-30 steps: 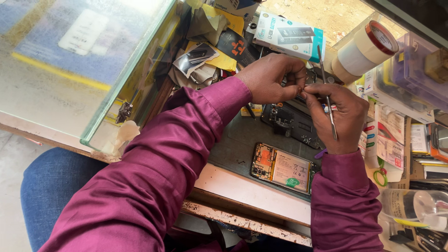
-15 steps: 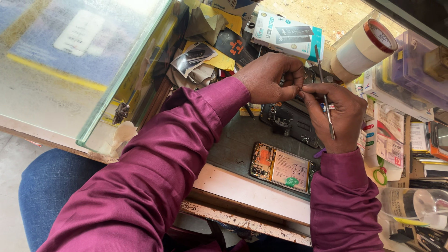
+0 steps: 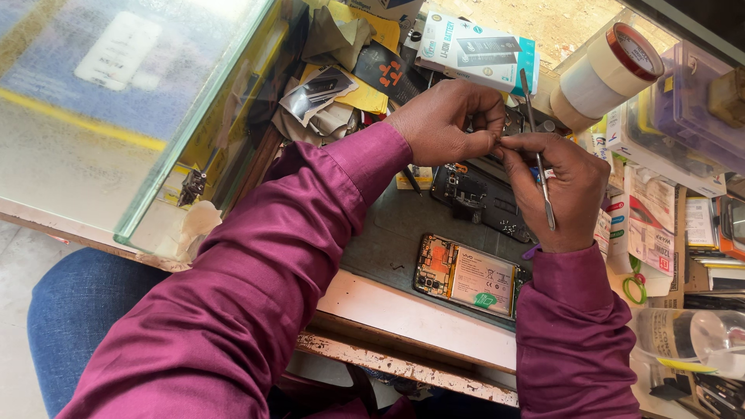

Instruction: The person works at a cluttered repair bench on a disassembled smartphone. They use tweezers to pick and position small components, use a screwdriver on the phone's internal parts, and manipulate small screws and parts with their fingers while holding the phone chassis steady.

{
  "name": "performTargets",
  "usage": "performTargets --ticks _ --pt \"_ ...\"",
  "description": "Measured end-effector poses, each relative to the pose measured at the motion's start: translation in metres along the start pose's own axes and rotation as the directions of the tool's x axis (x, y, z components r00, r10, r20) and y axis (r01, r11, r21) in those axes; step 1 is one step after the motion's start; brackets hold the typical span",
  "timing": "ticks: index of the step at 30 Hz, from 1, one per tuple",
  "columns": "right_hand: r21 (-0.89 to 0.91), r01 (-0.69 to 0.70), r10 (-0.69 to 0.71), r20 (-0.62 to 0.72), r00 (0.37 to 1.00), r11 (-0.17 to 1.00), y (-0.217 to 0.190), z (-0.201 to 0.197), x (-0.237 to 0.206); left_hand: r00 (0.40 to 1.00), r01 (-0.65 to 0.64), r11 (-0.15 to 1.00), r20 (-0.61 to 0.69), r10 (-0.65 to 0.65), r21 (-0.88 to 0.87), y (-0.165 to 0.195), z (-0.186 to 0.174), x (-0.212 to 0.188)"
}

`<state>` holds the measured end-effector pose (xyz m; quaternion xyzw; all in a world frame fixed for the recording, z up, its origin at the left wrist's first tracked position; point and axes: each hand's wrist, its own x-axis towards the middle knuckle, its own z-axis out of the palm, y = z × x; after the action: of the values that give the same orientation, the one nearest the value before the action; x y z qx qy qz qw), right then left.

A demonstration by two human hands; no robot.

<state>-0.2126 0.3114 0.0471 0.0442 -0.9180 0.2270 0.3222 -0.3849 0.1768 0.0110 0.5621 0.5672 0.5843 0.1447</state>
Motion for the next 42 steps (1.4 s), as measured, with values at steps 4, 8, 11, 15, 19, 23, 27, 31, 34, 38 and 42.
performTargets --ticks 4,8,11,15,19,23,27,31,34,38,42 --pt "0.006 -0.009 0.009 0.003 1.000 1.000 -0.0004 0.0001 -0.0005 1.000 0.022 1.000 0.008 -0.022 0.013 -0.0022 0.0007 0.0002" --pt "0.005 -0.011 0.011 0.002 1.000 1.000 -0.0004 0.0003 -0.0005 1.000 0.014 1.000 0.023 -0.014 -0.020 -0.0041 0.0016 0.0002" --pt "0.001 0.005 -0.005 -0.005 1.000 1.000 -0.0006 0.0006 -0.0008 0.999 0.014 1.000 0.029 -0.014 -0.028 -0.0047 0.0022 0.0004" --pt "-0.006 0.012 -0.012 0.001 1.000 1.000 -0.0010 0.0006 -0.0008 1.000 -0.008 1.000 0.028 0.008 -0.006 -0.0041 0.0021 0.0009" --pt "0.001 -0.004 0.004 0.003 1.000 1.000 -0.0021 0.0019 -0.0008 0.998 -0.033 0.999 0.046 0.031 0.042 -0.0029 0.0007 0.0002" --pt "0.015 -0.005 0.005 0.006 1.000 1.000 -0.0027 0.0022 -0.0005 0.999 -0.018 0.999 0.038 0.016 0.050 -0.0022 -0.0009 -0.0007" --pt "0.011 -0.001 0.001 0.007 1.000 1.000 -0.0027 0.0003 -0.0008 0.998 0.014 0.999 0.054 -0.012 -0.039 -0.0039 -0.0008 0.0000" --pt "0.004 -0.038 0.038 -0.001 0.999 0.999 -0.0020 0.0018 -0.0001 0.998 0.033 0.998 0.052 -0.030 -0.047 -0.0078 0.0007 0.0014" --pt "0.004 -0.025 0.025 0.001 1.000 1.000 -0.0023 0.0022 -0.0013 0.997 0.039 0.993 0.066 -0.032 -0.110 -0.0093 0.0014 0.0018" --pt "-0.014 0.001 -0.001 0.014 1.000 1.000 -0.0033 0.0013 -0.0012 0.996 0.045 0.998 0.074 -0.042 -0.040 -0.0078 0.0016 0.0006" --pt "0.005 -0.016 0.016 0.008 1.000 1.000 -0.0046 0.0028 -0.0005 0.996 0.060 0.998 0.074 -0.058 -0.017 -0.0047 0.0014 -0.0007"
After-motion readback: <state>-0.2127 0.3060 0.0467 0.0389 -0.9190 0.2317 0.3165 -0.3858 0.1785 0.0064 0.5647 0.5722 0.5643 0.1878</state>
